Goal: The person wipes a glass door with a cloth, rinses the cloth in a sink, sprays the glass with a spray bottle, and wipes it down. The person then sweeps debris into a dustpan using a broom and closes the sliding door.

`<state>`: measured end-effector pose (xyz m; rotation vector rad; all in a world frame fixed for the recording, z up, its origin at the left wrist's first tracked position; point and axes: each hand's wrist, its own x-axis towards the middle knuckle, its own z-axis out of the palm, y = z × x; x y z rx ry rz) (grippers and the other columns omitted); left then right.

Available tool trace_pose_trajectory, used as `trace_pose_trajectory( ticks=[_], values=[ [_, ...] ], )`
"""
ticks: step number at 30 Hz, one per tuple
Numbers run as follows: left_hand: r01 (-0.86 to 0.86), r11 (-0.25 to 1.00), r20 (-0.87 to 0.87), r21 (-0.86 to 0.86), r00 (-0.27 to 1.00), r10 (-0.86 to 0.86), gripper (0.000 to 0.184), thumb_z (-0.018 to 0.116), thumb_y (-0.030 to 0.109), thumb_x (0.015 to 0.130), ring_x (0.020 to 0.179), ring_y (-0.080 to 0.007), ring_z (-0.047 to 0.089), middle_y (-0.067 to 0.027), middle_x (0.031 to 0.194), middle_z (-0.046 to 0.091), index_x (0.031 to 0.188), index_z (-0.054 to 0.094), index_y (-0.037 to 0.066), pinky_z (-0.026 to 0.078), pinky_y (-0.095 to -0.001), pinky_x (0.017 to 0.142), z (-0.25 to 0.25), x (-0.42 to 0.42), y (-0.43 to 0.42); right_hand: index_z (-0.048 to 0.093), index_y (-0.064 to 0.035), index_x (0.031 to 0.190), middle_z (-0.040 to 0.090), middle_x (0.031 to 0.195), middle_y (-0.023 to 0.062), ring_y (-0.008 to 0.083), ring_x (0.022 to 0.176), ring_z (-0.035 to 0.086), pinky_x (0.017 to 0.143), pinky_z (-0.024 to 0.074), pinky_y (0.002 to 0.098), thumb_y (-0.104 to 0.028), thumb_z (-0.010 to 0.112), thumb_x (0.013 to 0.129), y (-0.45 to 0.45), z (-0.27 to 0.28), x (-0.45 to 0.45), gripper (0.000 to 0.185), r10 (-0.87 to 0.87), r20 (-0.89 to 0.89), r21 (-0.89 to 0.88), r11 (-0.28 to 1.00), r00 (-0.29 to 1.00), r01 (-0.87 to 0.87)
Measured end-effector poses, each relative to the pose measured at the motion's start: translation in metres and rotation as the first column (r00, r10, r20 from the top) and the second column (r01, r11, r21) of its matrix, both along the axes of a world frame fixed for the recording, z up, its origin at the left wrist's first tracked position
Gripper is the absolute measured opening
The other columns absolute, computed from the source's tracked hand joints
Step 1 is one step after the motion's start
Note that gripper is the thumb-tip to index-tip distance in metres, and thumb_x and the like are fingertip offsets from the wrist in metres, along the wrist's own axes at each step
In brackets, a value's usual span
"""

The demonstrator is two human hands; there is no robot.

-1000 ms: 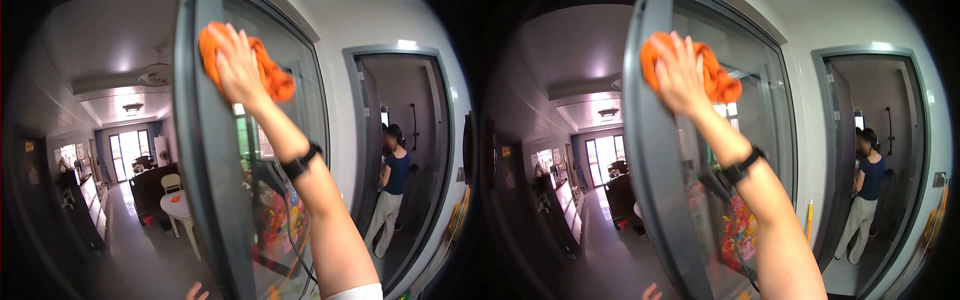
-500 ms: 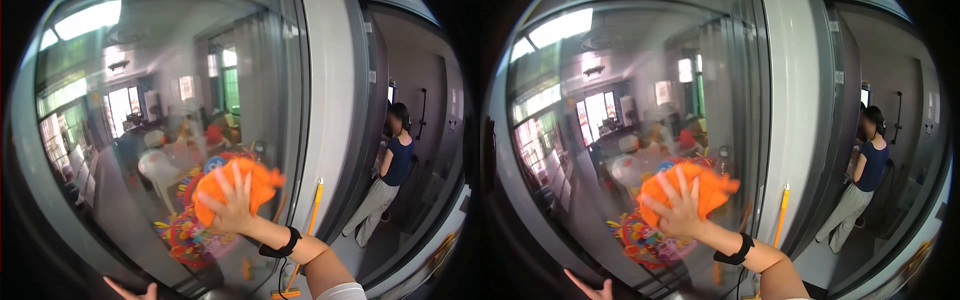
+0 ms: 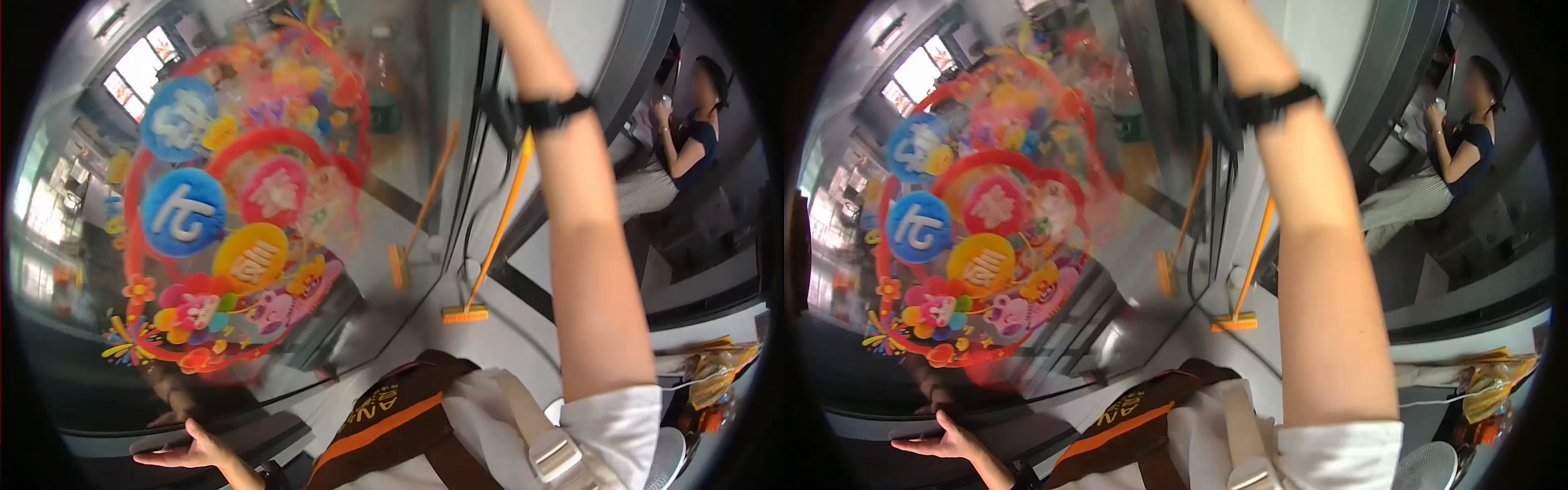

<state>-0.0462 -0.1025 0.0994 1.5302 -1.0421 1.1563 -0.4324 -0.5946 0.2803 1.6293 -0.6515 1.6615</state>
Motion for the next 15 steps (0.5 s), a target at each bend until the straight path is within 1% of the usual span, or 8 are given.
trace_pose_trajectory(
  ticks=[3,5,6,9,10,11,14,15],
  values=[
    [-0.010,0.999,0.041,0.050,0.999,0.008,0.101,0.071,0.046,0.075,0.121,-0.0252,0.038,-0.0159,0.141,0.027,0.142,0.012,0.000,0.034,-0.0366,0.097,0.013,0.001,-0.032,0.036,-0.0006,0.133,0.026,0.140,0.0265,0.0388,0.133,0.021,0.108,0.0160,0.0483,-0.024,0.041,0.087,-0.009,-0.168,-0.001,0.051,0.177,0.183,0.219,0.952,0.967,-0.216],
    [0.010,1.000,0.029,-0.005,1.000,-0.010,0.098,0.070,0.042,0.076,0.122,-0.0264,0.038,-0.0162,0.140,0.027,0.142,0.012,0.000,0.033,-0.0375,0.099,-0.013,0.044,0.007,0.031,0.0013,0.136,0.025,0.142,0.0248,0.0374,0.134,0.019,0.110,0.0113,0.0442,-0.024,0.041,0.089,0.075,-0.254,0.066,0.054,0.183,0.408,0.306,0.896,0.894,-0.323],
    [0.014,1.000,0.028,0.005,1.000,-0.014,0.098,0.070,0.042,0.076,0.122,-0.0264,0.038,-0.0162,0.140,0.027,0.142,0.012,0.000,0.033,-0.0375,0.099,-0.016,0.064,0.009,0.028,0.0020,0.137,0.023,0.143,0.0236,0.0363,0.135,0.017,0.111,0.0098,0.0426,-0.024,0.039,0.090,0.085,-0.289,0.106,0.055,0.294,0.644,0.302,0.750,0.706,-0.588],
    [-0.002,1.000,0.021,0.002,1.000,0.002,0.093,0.074,0.030,0.076,0.114,-0.0294,0.045,-0.0210,0.136,0.032,0.141,0.014,-0.002,0.041,-0.0407,0.093,-0.033,0.117,0.023,0.022,0.0015,0.139,0.015,0.146,0.0212,0.0400,0.135,0.011,0.109,0.0049,0.0487,-0.024,0.040,0.090,0.186,-0.351,0.259,0.058,0.365,0.775,0.237,0.589,0.516,-0.772],
    [-0.074,0.997,0.022,0.039,0.997,0.073,0.093,0.074,0.027,0.076,0.114,-0.0297,0.045,-0.0216,0.136,0.030,0.141,0.013,-0.002,0.041,-0.0408,0.093,-0.035,0.126,0.030,0.024,-0.0015,0.139,0.013,0.146,0.0213,0.0476,0.133,0.010,0.107,0.0044,0.0579,-0.024,0.043,0.089,0.255,-0.352,0.300,0.058,0.269,0.466,0.415,0.775,0.843,-0.477],
    [-0.131,0.990,0.093,0.060,0.988,0.125,0.093,0.074,0.025,0.077,0.115,-0.0300,0.044,-0.0223,0.137,0.029,0.141,0.012,-0.002,0.041,-0.0409,0.093,0.003,0.005,0.009,0.038,-0.0114,0.131,0.020,0.143,0.0219,0.0543,0.129,0.013,0.101,0.0042,0.0669,-0.030,0.049,0.084,0.278,-0.334,0.204,0.052,0.404,0.382,0.432,0.717,0.831,-0.547],
    [-0.034,0.997,0.052,0.068,0.998,0.031,0.092,0.073,0.020,0.077,0.117,-0.0304,0.043,-0.0225,0.138,0.026,0.141,0.010,-0.001,0.042,-0.0418,0.094,0.002,0.007,0.012,0.055,-0.0206,0.108,0.044,0.124,0.0199,0.0429,0.116,0.041,0.091,0.0270,0.0649,-0.035,0.060,0.074,0.353,-0.364,0.253,0.037,0.500,-0.056,0.175,0.857,0.864,-0.485],
    [-0.014,0.998,0.053,0.061,0.999,0.011,0.092,0.073,0.020,0.077,0.117,-0.0304,0.043,-0.0225,0.138,0.026,0.141,0.010,-0.001,0.042,-0.0418,0.094,0.002,0.008,0.013,0.055,-0.0206,0.108,0.044,0.124,0.0199,0.0429,0.116,0.041,0.091,0.0270,0.0649,-0.035,0.060,0.074,0.343,-0.391,0.259,0.037,0.482,-0.058,0.168,0.868,0.874,-0.468]
  ],
)
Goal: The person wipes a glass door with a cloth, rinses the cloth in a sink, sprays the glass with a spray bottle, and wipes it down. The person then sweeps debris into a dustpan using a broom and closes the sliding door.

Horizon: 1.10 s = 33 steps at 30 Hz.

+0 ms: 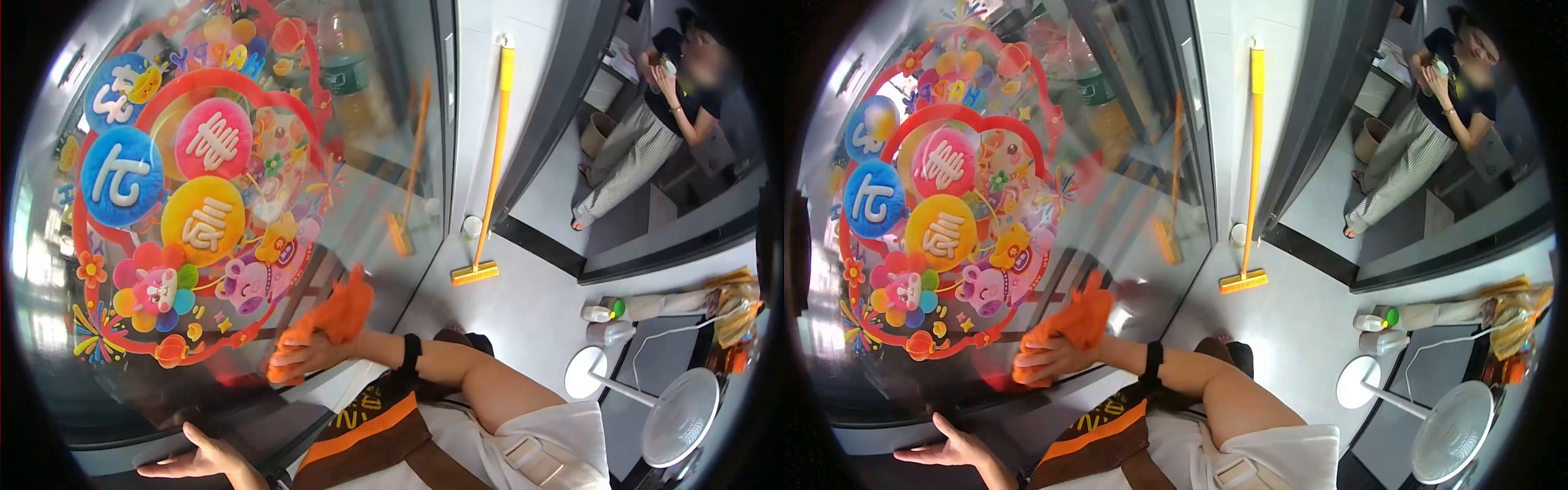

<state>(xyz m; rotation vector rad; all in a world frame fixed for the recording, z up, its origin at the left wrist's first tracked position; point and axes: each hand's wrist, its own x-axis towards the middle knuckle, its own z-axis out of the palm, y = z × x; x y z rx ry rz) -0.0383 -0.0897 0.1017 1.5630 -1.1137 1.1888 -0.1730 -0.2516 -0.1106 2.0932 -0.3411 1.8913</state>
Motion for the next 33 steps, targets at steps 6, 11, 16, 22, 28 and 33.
trace_pose_trajectory(
  ticks=[6,11,16,22,28,33],
  values=[
    [0.117,0.993,-0.063,-0.017,0.991,-0.117,0.093,0.072,0.015,0.077,0.118,-0.0284,0.041,-0.0219,0.140,0.022,0.142,0.008,0.000,0.043,-0.0415,0.094,-0.005,0.003,0.000,0.045,-0.0110,0.119,0.039,0.125,0.0153,0.0343,0.115,0.036,0.096,0.0289,0.0468,-0.025,0.044,0.087,-0.173,-0.008,-0.080,0.036,0.413,0.578,0.601,0.368,0.704,-0.710],
    [0.052,0.996,-0.052,-0.075,0.997,-0.056,0.096,0.071,0.031,0.075,0.128,-0.0309,0.029,-0.0232,0.144,0.017,0.141,0.010,-0.002,0.029,-0.0429,0.102,-0.003,-0.003,-0.006,0.032,-0.0054,0.138,0.018,0.146,0.0222,0.0389,0.136,0.011,0.110,0.0076,0.0485,-0.018,0.027,0.091,-0.278,0.117,-0.201,0.049,-0.339,0.401,0.461,0.877,0.851,0.133],
    [0.069,0.990,-0.110,-0.120,0.990,-0.083,0.108,0.070,0.052,0.071,0.137,-0.0307,0.012,-0.0205,0.149,0.007,0.141,0.010,-0.005,0.013,-0.0430,0.108,0.003,-0.023,-0.013,0.030,-0.0045,0.138,0.022,0.146,0.0164,0.0322,0.136,0.015,0.111,0.0099,0.0398,-0.020,0.026,0.093,-0.277,0.019,-0.205,0.048,-0.443,0.423,0.732,0.681,0.791,-0.011],
    [0.084,0.995,-0.027,-0.061,0.996,-0.086,0.108,0.072,0.047,0.073,0.136,-0.0304,0.011,-0.0215,0.148,0.006,0.141,0.006,-0.005,0.012,-0.0418,0.109,0.000,-0.013,-0.007,0.021,0.0049,0.138,0.020,0.146,0.0200,0.0325,0.136,0.015,0.112,0.0092,0.0366,-0.022,0.027,0.095,-0.223,-0.100,-0.130,0.051,-0.548,0.674,0.738,0.522,0.495,-0.427],
    [0.288,0.956,-0.111,-0.062,0.950,-0.293,0.104,0.074,0.035,0.074,0.136,-0.0306,0.012,-0.0234,0.147,0.006,0.141,0.004,-0.004,0.016,-0.0421,0.109,0.001,-0.020,0.003,0.020,0.0114,0.135,0.020,0.142,0.0276,0.0407,0.133,0.018,0.111,0.0124,0.0444,-0.004,0.033,0.087,-0.033,-0.095,0.039,0.052,-0.711,0.090,0.946,0.281,0.697,0.164],
    [0.662,0.749,-0.028,0.025,0.750,-0.661,0.105,0.075,0.032,0.073,0.136,-0.0311,0.013,-0.0233,0.147,0.008,0.141,0.005,-0.004,0.017,-0.0418,0.109,-0.012,-0.006,0.017,0.030,-0.0049,0.137,0.034,0.133,0.0254,0.0364,0.129,0.028,0.106,0.0214,0.0403,0.004,0.038,0.080,0.117,-0.007,0.046,0.058,-0.323,0.564,0.789,0.485,0.760,-0.378]
  ],
)
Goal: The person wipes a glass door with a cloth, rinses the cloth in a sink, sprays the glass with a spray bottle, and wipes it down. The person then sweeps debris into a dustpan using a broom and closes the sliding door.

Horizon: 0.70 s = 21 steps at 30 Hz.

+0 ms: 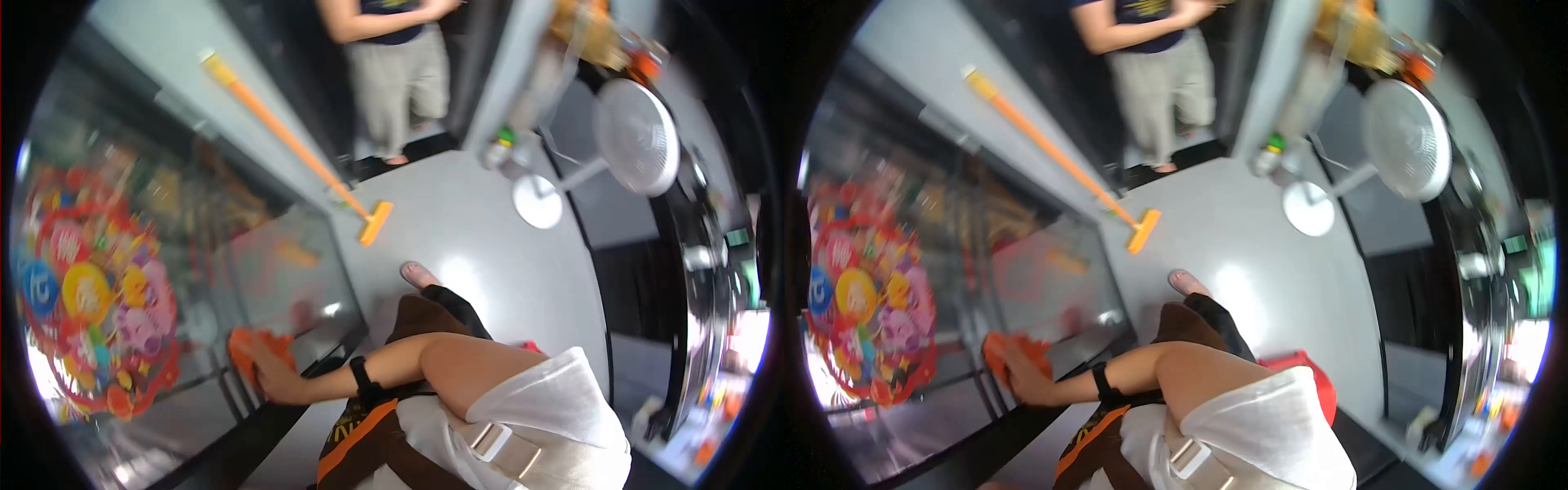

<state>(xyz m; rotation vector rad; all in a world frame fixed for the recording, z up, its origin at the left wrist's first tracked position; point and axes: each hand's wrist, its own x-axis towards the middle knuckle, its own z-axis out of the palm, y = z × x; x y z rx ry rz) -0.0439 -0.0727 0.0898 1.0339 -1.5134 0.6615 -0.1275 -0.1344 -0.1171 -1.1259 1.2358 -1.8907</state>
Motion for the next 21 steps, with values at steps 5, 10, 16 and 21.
trace_pose_trajectory(
  ticks=[5,10,16,21],
  values=[
    [0.678,0.613,0.183,0.404,0.597,-0.781,0.105,0.077,0.029,0.071,0.135,-0.0316,0.015,-0.0231,0.146,0.009,0.141,0.006,-0.004,0.017,-0.0415,0.109,-0.046,-0.024,0.008,0.054,-0.0076,0.121,0.048,0.131,0.0081,0.0194,0.118,0.045,0.095,0.0369,0.0309,0.012,0.037,0.074,0.071,0.017,-0.099,0.054,0.683,0.297,0.113,0.669,0.668,-0.735],
    [0.725,-0.164,-0.516,0.669,0.294,-0.804,0.050,0.050,0.010,0.088,0.127,-0.0269,0.037,-0.0148,0.137,0.038,0.134,0.032,0.000,0.030,-0.0404,0.103,-0.117,-0.210,0.054,0.054,-0.0015,0.120,0.050,0.129,0.0088,0.0194,0.120,0.044,0.100,0.0343,0.0316,0.007,0.040,0.071,0.206,0.001,-0.270,0.051,0.374,0.481,-0.049,0.915,0.793,-0.401],
    [0.246,-0.683,-0.720,0.688,0.114,-0.685,0.046,0.052,0.003,0.086,0.122,-0.0242,0.042,-0.0143,0.132,0.043,0.130,0.038,0.000,0.035,-0.0355,0.099,-0.212,-0.370,0.155,0.041,-0.0018,0.129,0.049,0.124,0.0147,0.0308,0.115,0.050,0.099,0.0399,0.0445,0.007,0.037,0.074,0.495,-0.023,-0.443,0.056,-0.111,0.806,-0.099,0.943,0.581,0.319],
    [-0.040,-0.669,-0.669,0.743,-0.080,-0.739,0.041,0.054,0.004,0.086,0.118,-0.0233,0.046,-0.0168,0.124,0.050,0.126,0.044,0.001,0.039,-0.0324,0.096,-0.229,-0.531,0.268,0.041,-0.0046,0.127,0.047,0.123,0.0144,0.0313,0.115,0.048,0.101,0.0383,0.0453,0.005,0.035,0.079,0.734,-0.031,-0.488,0.050,-0.499,0.852,0.097,0.448,0.159,0.889]
  ],
)
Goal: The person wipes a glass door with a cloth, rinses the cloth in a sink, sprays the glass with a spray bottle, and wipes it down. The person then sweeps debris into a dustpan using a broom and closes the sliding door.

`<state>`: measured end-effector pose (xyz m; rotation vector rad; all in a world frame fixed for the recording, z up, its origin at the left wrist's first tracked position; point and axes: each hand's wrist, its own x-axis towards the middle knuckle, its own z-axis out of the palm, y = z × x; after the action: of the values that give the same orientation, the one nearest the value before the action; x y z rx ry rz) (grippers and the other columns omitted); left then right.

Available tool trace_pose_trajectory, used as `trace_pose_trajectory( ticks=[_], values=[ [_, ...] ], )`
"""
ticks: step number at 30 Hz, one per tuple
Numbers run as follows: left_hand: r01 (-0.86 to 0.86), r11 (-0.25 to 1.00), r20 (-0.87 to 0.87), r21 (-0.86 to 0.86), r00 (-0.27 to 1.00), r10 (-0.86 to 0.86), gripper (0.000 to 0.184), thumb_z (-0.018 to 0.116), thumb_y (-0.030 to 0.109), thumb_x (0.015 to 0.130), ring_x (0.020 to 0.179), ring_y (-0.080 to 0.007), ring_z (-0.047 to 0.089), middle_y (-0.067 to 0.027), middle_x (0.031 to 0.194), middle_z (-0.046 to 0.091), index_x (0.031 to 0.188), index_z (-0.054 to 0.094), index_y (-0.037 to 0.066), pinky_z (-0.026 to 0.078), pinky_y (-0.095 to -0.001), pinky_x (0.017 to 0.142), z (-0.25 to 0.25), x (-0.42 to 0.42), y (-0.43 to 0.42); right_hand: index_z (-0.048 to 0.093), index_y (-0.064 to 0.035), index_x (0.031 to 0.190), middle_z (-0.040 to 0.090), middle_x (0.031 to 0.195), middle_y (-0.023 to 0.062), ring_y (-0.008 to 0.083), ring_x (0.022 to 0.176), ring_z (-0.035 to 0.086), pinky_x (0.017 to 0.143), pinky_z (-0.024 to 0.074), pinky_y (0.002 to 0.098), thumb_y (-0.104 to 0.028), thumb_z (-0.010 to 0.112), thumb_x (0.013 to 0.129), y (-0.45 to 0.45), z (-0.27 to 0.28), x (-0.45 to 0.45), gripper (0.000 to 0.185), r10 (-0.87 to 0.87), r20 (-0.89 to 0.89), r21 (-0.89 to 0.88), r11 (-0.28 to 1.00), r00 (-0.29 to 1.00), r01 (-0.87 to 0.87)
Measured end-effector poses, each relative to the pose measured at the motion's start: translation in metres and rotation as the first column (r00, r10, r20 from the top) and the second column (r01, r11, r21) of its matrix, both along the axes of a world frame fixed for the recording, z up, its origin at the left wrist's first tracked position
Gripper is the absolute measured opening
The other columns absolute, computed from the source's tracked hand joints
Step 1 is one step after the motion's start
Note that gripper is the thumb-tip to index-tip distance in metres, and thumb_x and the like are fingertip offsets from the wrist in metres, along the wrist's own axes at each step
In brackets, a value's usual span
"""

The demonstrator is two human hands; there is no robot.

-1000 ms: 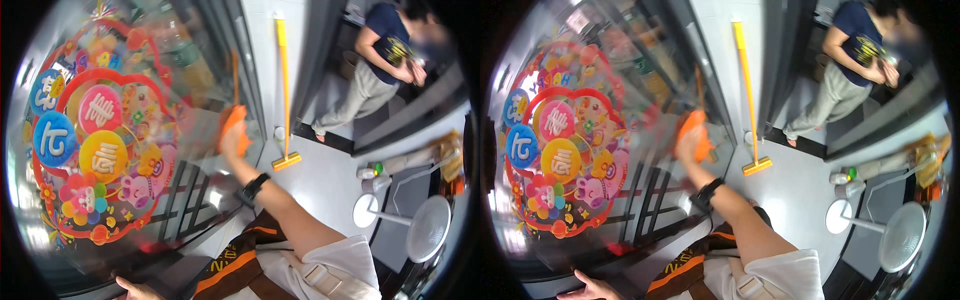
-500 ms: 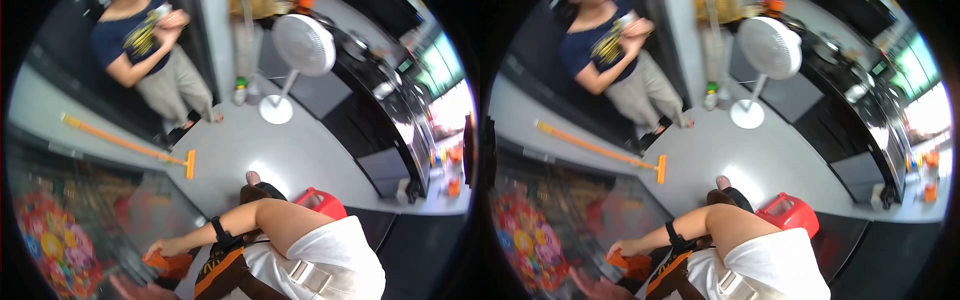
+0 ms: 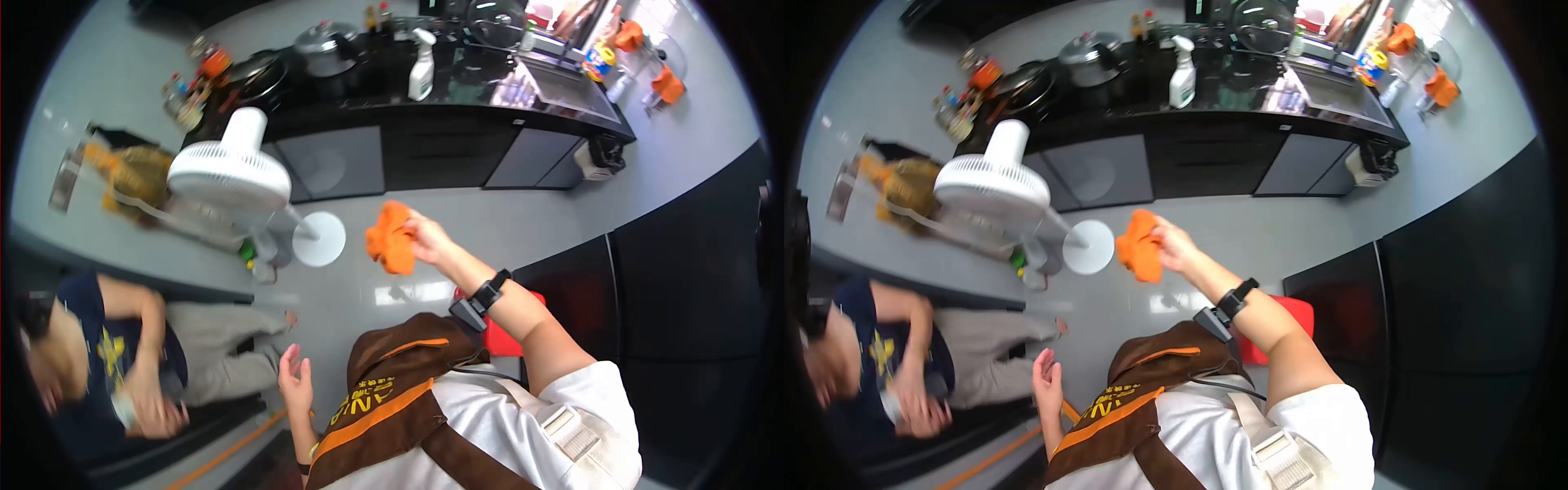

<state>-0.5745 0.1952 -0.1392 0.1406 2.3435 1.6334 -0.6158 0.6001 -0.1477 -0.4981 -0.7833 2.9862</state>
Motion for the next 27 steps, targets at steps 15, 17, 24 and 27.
trace_pose_trajectory(
  ticks=[15,17,24,27],
  values=[
    [0.552,0.393,0.412,0.736,0.097,-0.906,0.057,0.056,0.027,0.090,0.119,-0.0230,0.046,-0.0114,0.132,0.043,0.138,0.030,0.012,0.040,-0.0418,0.096,0.043,-0.198,0.551,0.042,-0.0028,0.127,0.046,0.128,0.0142,0.0293,0.118,0.046,0.101,0.0370,0.0430,-0.010,0.040,0.093,0.275,0.094,0.038,0.035,-0.742,-0.218,-0.012,0.652,0.634,0.758],
    [0.398,0.367,0.420,0.841,-0.051,-0.906,0.056,0.055,0.025,0.090,0.118,-0.0234,0.047,-0.0111,0.132,0.043,0.138,0.029,0.011,0.041,-0.0426,0.096,0.048,-0.173,0.625,0.042,-0.0035,0.127,0.047,0.128,0.0136,0.0292,0.118,0.046,0.101,0.0370,0.0432,-0.009,0.040,0.092,0.314,0.083,0.038,0.035,-0.774,-0.211,0.012,0.609,0.597,0.793],
    [0.431,0.513,0.456,0.742,0.237,-0.858,0.024,0.054,0.006,0.086,0.097,-0.0195,0.060,-0.0074,0.106,0.060,0.110,0.053,0.003,0.049,-0.0346,0.084,-0.003,-0.168,0.855,0.045,-0.0068,0.126,0.056,0.118,0.0066,0.0147,0.098,0.060,0.073,0.0524,0.0285,-0.003,0.041,0.089,0.492,0.054,0.094,0.038,-0.847,0.121,0.584,0.482,0.517,0.653],
    [0.461,0.527,0.462,0.714,0.256,-0.849,0.020,0.053,0.006,0.087,0.092,-0.0208,0.062,-0.0084,0.102,0.062,0.107,0.053,0.003,0.051,-0.0340,0.082,0.001,-0.183,0.941,0.045,-0.0046,0.125,0.059,0.113,0.0062,0.0157,0.094,0.062,0.069,0.0551,0.0297,0.001,0.041,0.086,0.581,0.038,0.102,0.039,-0.786,0.239,0.592,0.583,0.570,0.556]
  ],
)
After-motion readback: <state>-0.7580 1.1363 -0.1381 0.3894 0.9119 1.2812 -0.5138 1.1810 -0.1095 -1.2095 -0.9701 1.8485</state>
